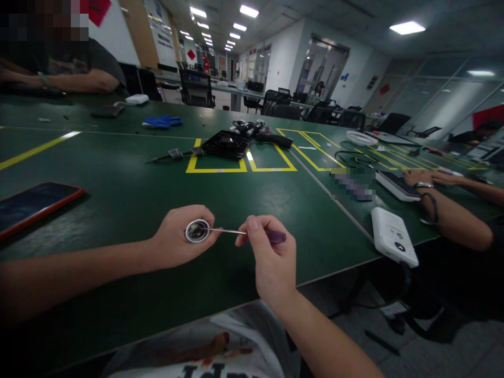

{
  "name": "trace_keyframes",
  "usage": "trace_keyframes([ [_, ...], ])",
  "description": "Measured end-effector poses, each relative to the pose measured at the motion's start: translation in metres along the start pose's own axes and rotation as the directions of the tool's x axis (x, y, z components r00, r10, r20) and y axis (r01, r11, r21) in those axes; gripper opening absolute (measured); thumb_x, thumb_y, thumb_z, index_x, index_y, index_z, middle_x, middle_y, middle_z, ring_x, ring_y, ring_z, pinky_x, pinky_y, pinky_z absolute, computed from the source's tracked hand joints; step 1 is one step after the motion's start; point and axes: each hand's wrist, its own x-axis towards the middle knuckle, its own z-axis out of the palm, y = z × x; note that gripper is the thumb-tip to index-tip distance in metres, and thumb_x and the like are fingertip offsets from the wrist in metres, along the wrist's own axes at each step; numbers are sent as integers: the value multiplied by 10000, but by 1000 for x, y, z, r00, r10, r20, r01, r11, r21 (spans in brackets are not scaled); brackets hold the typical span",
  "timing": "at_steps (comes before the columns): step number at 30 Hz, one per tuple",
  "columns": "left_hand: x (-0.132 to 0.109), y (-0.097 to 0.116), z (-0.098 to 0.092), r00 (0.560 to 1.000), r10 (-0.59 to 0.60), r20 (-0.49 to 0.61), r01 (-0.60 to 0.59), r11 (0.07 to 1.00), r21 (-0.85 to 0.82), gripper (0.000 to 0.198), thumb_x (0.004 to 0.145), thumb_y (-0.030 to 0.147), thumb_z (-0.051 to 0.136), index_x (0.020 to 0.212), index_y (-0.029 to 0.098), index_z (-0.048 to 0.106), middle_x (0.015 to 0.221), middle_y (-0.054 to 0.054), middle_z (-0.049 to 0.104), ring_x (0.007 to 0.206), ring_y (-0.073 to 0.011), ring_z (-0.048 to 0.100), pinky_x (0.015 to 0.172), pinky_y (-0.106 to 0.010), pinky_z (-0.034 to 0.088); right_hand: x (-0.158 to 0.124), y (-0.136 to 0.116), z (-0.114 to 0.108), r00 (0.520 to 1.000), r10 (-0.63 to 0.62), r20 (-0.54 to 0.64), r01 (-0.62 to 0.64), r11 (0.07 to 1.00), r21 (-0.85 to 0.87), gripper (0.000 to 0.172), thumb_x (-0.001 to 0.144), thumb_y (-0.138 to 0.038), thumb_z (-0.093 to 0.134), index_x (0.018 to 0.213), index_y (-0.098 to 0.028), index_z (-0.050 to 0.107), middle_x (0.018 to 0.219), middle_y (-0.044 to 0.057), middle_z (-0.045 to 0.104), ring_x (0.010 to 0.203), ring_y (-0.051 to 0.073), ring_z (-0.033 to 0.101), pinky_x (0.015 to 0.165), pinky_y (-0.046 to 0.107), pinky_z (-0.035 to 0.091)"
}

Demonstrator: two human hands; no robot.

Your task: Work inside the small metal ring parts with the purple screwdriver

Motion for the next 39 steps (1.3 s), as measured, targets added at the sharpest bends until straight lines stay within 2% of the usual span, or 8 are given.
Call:
trace_keyframes([
  [6,0,0,-1,1000,4,-3,-4,1000,-22,116,725,240,551,658,153,514,602,7,561,536,-97,503,499,-204,379,0,-2,3,977,-198,81,206,974,-98,182,821,-261,558,655,-198,598,589,-12,567,594,126,522,596,283,401],
  [10,0,0,0,1000,15,-11,-15,1000,-22,127,730,251,556,662,153,509,594,9,555,528,-95,498,485,-200,371,2,-7,3,956,-259,139,279,947,-160,174,832,-229,540,667,-204,591,617,-4,562,649,137,535,620,288,415],
  [15,-1,-1,1,1000,-5,-12,4,999,-32,132,730,253,558,662,155,502,584,16,543,516,-90,486,479,-195,361,6,-16,-1,916,-275,293,366,873,-323,165,828,-198,530,669,-192,572,654,15,551,728,157,542,685,312,431],
  [18,-1,-1,0,1000,-24,6,24,999,-43,127,712,248,563,654,155,500,580,22,534,512,-86,476,478,-191,352,10,-23,-1,829,-319,460,504,782,-366,126,806,-154,542,686,-181,566,664,18,560,716,151,538,679,308,436],
  [23,1,1,0,989,-135,53,138,989,-52,148,685,271,567,628,157,492,575,26,529,520,-87,472,483,-188,349,20,-33,4,563,-443,698,773,581,-255,76,766,-86,551,745,-158,554,655,25,605,653,135,534,687,308,464],
  [25,2,1,0,989,-137,49,140,989,-56,157,692,283,564,631,157,493,576,24,529,520,-89,471,485,-193,350,23,-35,4,532,-454,715,789,571,-225,70,762,-81,550,750,-150,554,652,33,608,662,140,538,681,309,470],
  [31,-1,-1,1,998,-55,22,56,997,-50,154,713,271,561,635,158,491,571,29,511,506,-85,451,492,-203,338,23,-38,0,643,-403,651,685,682,-255,104,779,-97,536,692,-153,547,608,17,555,648,134,523,618,301,454],
  [39,-3,-3,2,1000,-17,15,18,999,-45,147,730,244,565,641,156,487,569,30,505,503,-84,444,488,-204,329,13,-27,-7,716,-391,579,623,733,-275,138,779,-74,535,659,-140,549,601,19,544,686,136,533,647,305,449],
])
